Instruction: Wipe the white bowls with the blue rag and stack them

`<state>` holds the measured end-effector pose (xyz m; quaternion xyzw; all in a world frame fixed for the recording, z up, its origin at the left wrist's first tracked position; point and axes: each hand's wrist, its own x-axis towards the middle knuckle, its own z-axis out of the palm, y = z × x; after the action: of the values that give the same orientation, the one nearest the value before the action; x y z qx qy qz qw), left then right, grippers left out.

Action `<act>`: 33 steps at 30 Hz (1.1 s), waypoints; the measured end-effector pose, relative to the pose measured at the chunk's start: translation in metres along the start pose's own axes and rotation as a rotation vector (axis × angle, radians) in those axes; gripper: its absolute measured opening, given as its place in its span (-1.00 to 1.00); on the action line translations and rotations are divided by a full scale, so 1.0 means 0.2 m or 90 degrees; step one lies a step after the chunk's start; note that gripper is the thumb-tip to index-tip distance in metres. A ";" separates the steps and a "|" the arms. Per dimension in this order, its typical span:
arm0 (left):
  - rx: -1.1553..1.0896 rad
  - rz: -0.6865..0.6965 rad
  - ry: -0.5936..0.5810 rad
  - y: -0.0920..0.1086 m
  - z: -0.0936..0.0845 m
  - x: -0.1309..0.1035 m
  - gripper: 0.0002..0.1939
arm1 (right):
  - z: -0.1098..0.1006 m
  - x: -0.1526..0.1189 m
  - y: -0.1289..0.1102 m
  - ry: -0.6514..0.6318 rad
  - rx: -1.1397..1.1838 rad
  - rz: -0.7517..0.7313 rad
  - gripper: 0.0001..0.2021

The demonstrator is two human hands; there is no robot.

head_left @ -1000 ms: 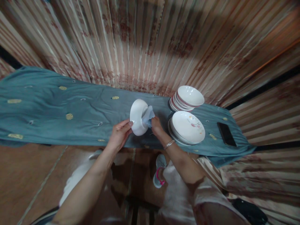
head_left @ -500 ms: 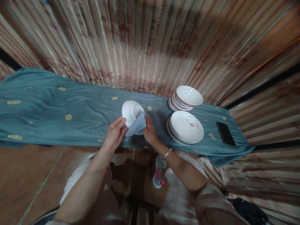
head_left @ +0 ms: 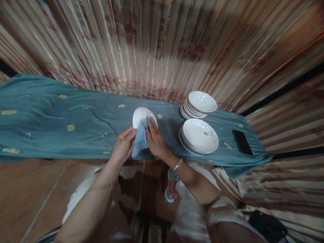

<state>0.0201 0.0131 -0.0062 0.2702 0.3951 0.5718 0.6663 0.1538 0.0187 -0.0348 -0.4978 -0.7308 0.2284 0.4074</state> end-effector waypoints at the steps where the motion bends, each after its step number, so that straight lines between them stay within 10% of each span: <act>1: 0.002 -0.002 -0.005 0.00 0.00 0.00 -0.64 | -0.01 0.02 0.01 -0.002 -0.004 0.001 -0.44; 15: -0.008 0.004 0.009 0.00 0.00 0.00 -0.65 | -0.03 -0.02 0.18 -0.007 -0.010 0.067 -0.42; 33: -0.017 0.030 0.035 0.00 -0.02 0.03 -0.73 | -0.04 -0.21 0.03 -0.045 -0.045 -0.055 -0.40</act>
<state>0.0179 0.0183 -0.0095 0.2549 0.3994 0.5999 0.6447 0.1701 -0.0186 -0.0505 -0.4713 -0.7731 0.2022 0.3734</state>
